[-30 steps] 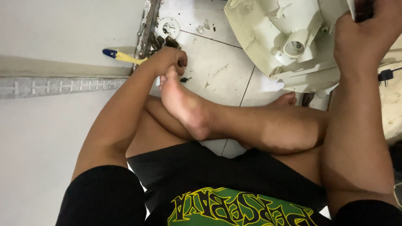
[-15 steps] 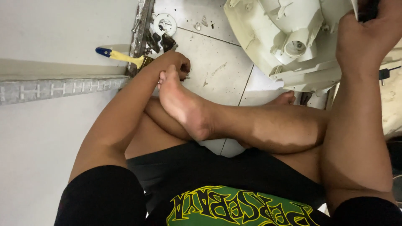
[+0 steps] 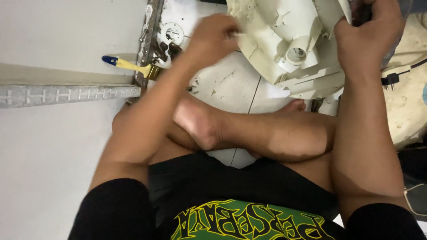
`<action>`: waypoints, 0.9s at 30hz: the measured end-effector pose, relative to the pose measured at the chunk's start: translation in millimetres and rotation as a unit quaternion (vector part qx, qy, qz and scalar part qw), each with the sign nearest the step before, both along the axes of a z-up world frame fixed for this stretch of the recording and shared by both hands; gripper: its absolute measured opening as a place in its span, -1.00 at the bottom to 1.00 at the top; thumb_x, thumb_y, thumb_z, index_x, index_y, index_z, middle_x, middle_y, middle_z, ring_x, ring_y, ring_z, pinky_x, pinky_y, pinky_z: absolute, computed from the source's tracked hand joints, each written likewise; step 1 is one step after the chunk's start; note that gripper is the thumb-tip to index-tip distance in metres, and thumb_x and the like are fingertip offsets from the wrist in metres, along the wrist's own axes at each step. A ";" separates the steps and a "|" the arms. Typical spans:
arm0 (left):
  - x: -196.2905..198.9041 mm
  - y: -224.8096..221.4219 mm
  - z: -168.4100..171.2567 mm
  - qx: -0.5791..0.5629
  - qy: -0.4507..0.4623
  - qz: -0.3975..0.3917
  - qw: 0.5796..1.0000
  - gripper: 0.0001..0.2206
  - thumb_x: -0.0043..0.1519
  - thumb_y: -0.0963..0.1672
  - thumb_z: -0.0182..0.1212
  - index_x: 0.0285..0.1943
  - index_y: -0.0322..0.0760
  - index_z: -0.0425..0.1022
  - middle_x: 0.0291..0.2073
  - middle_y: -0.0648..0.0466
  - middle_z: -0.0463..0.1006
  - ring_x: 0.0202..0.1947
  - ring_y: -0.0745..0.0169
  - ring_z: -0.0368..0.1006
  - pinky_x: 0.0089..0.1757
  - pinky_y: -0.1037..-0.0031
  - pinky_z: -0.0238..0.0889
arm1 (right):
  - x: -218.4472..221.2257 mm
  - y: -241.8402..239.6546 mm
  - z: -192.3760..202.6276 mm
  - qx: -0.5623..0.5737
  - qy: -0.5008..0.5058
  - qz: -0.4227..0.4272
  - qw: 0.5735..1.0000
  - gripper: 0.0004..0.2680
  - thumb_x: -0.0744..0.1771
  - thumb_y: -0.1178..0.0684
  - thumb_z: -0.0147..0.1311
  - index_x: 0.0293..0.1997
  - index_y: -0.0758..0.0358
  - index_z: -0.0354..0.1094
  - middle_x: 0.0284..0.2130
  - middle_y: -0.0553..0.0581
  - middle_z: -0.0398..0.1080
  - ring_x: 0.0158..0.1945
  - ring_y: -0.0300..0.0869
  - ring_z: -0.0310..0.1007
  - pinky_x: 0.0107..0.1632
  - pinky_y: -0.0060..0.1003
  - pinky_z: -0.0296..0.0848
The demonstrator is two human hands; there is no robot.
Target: Removing the heavy base weight from a fan housing using a screwdriver and manual prying.
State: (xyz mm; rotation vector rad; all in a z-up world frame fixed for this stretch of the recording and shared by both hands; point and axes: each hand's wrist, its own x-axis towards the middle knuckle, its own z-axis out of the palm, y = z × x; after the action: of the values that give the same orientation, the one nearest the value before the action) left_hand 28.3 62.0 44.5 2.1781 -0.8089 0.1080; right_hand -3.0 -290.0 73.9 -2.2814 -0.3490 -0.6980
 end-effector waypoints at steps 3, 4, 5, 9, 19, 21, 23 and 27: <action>-3.1 -87.9 1.0 -0.003 -0.062 0.048 0.997 -0.71 -0.01 -0.16 0.34 -0.08 -0.14 0.60 -0.20 0.14 0.61 -0.13 0.07 0.45 -0.07 0.31 0.31 | 2.6 -0.6 -4.6 -0.054 0.003 -0.039 0.998 -0.80 0.31 0.40 0.35 0.00 0.45 0.50 -0.21 0.20 0.47 -0.29 -0.13 0.36 -0.21 -0.29 0.42; -5.6 -113.0 5.8 0.004 -0.102 0.035 0.994 -0.77 -0.02 -0.11 0.31 -0.18 -0.13 0.61 -0.28 0.11 0.55 -0.20 0.01 0.42 -0.13 0.25 0.29 | 5.4 -1.9 -8.2 0.002 0.008 0.005 1.000 -0.78 0.31 0.46 0.30 0.02 0.52 0.45 -0.19 0.26 0.42 -0.27 -0.10 0.31 -0.18 -0.26 0.39; -9.3 -139.8 9.7 0.008 -0.141 0.019 0.990 -0.81 -0.02 -0.06 0.28 -0.28 -0.12 0.63 -0.36 0.08 0.50 -0.27 -0.06 0.39 -0.20 0.20 0.27 | 5.9 -4.8 -11.8 0.057 0.014 0.047 0.997 -0.77 0.31 0.52 0.25 0.04 0.59 0.40 -0.17 0.32 0.38 -0.25 -0.06 0.27 -0.16 -0.23 0.36; 3.8 -206.5 -25.9 0.166 -0.102 0.078 0.978 -0.78 -0.06 -0.08 0.37 -0.24 -0.08 0.66 -0.14 0.04 0.54 -0.05 -0.10 0.42 -0.04 0.08 0.29 | 6.5 -1.6 -11.1 0.033 -0.012 0.046 0.998 -0.74 0.26 0.52 0.26 0.04 0.62 0.43 -0.16 0.35 0.41 -0.22 -0.01 0.32 -0.13 -0.22 0.39; 12.1 -231.1 -29.3 0.097 -0.011 0.244 0.965 -0.81 0.08 -0.12 0.09 -0.41 -0.17 0.65 -0.29 -0.04 0.67 -0.27 -0.15 0.53 -0.23 0.09 0.36 | 5.3 8.5 -2.7 0.061 0.007 0.009 0.998 -0.74 0.21 0.47 0.18 -0.03 0.51 0.46 -0.24 0.22 0.44 -0.30 -0.12 0.31 -0.23 -0.32 0.35; 11.7 -231.4 -22.0 0.089 0.020 0.243 0.966 -0.77 0.11 -0.10 0.05 -0.36 -0.18 0.67 -0.29 -0.03 0.69 -0.27 -0.15 0.56 -0.21 0.10 0.37 | 6.0 7.9 -2.4 0.066 0.007 0.010 0.998 -0.74 0.22 0.48 0.19 -0.03 0.51 0.46 -0.25 0.21 0.45 -0.30 -0.13 0.31 -0.22 -0.31 0.37; 12.1 -232.4 -17.2 0.117 0.042 0.248 0.961 -0.79 0.11 -0.12 0.08 -0.36 -0.11 0.69 -0.29 0.01 0.69 -0.28 -0.09 0.56 -0.21 0.13 0.37 | 7.4 6.5 -3.5 0.053 0.015 -0.008 0.998 -0.78 0.25 0.43 0.26 -0.04 0.46 0.48 -0.27 0.17 0.45 -0.31 -0.14 0.33 -0.22 -0.32 0.38; 9.6 -231.5 -11.8 0.113 0.067 0.252 0.959 -0.77 0.12 -0.09 0.06 -0.34 -0.09 0.69 -0.27 0.05 0.71 -0.24 -0.05 0.57 -0.15 0.16 0.35 | 8.7 8.9 -4.5 0.115 0.027 0.032 0.993 -0.69 0.21 0.50 0.14 0.04 0.52 0.45 -0.23 0.23 0.44 -0.27 -0.14 0.33 -0.20 -0.34 0.36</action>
State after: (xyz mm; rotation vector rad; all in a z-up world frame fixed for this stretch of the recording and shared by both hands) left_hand 37.9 -169.5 32.7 2.5361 -0.1808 0.1238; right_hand 5.7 -281.1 69.4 -2.0577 -0.2991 -0.6103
